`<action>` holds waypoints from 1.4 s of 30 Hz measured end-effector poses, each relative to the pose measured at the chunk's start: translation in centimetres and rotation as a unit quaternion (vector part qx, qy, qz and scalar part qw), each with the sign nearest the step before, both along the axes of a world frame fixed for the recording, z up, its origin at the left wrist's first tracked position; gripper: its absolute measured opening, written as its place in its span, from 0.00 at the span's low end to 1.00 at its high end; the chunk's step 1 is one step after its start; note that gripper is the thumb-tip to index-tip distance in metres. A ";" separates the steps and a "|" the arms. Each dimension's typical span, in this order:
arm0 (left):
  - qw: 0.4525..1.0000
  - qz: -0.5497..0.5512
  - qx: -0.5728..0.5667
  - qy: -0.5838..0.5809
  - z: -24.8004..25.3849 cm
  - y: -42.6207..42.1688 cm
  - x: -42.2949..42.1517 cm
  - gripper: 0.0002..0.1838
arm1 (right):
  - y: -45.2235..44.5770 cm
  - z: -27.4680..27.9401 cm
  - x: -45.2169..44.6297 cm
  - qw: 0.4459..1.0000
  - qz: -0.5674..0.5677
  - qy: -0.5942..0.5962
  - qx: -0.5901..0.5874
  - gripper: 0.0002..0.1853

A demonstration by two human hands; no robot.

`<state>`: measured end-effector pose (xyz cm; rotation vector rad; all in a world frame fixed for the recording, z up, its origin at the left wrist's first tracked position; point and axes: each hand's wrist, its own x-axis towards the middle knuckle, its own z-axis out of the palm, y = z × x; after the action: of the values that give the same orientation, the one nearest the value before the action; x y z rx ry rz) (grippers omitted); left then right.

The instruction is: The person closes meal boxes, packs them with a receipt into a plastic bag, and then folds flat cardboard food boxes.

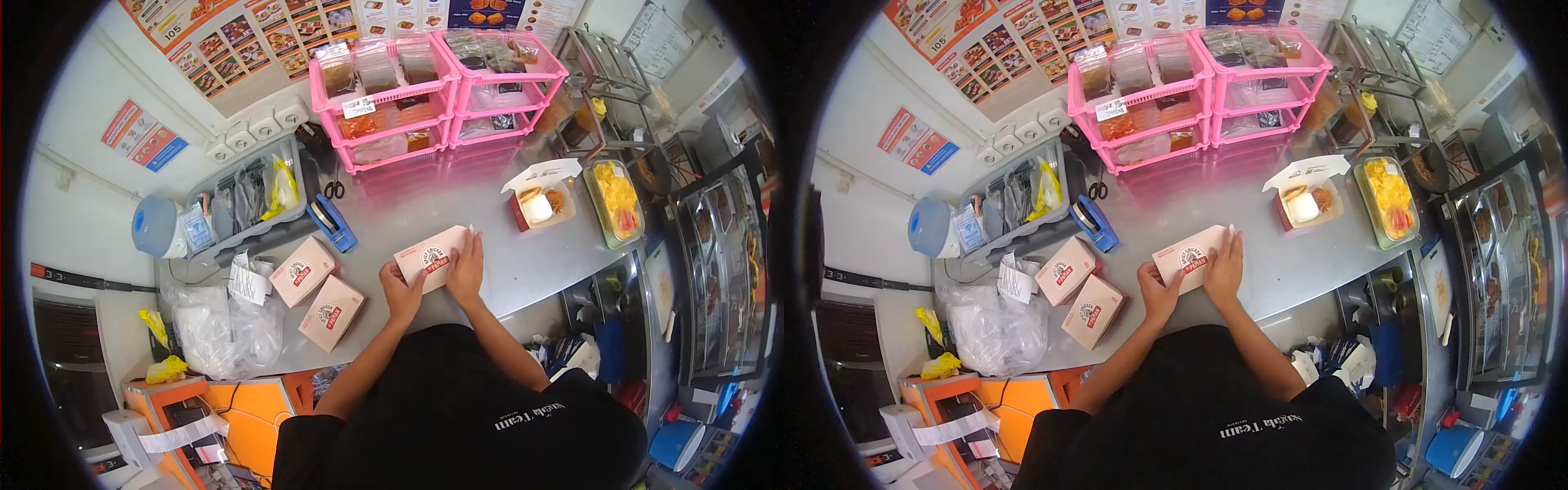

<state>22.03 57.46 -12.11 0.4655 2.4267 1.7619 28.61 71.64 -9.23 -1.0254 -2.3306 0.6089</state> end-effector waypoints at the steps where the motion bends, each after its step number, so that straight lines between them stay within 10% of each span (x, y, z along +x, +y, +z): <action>1: 1.000 -0.007 0.022 -0.021 -0.5 0.2 -0.1 0.34 | 0.8 -0.6 0.2 0.997 -0.006 0.000 -0.076 0.29; 8: 0.998 -0.061 -0.005 0.010 -2.0 0.7 -1.7 0.43 | 2.6 -2.4 2.0 0.989 0.034 -0.024 -0.145 0.25; 24: 0.938 -0.124 -0.030 -0.322 4.9 -2.8 -10.1 0.28 | 7.5 2.8 2.3 0.898 0.010 0.021 -0.439 0.27; 42: 0.978 -0.025 -0.208 0.009 0.8 -1.2 -5.7 0.23 | 4.3 -1.2 4.3 0.970 0.092 0.010 -0.226 0.23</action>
<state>16.33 56.23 -11.27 0.4866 2.6679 1.1840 32.94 75.90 -10.46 -0.9857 -2.3390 1.2608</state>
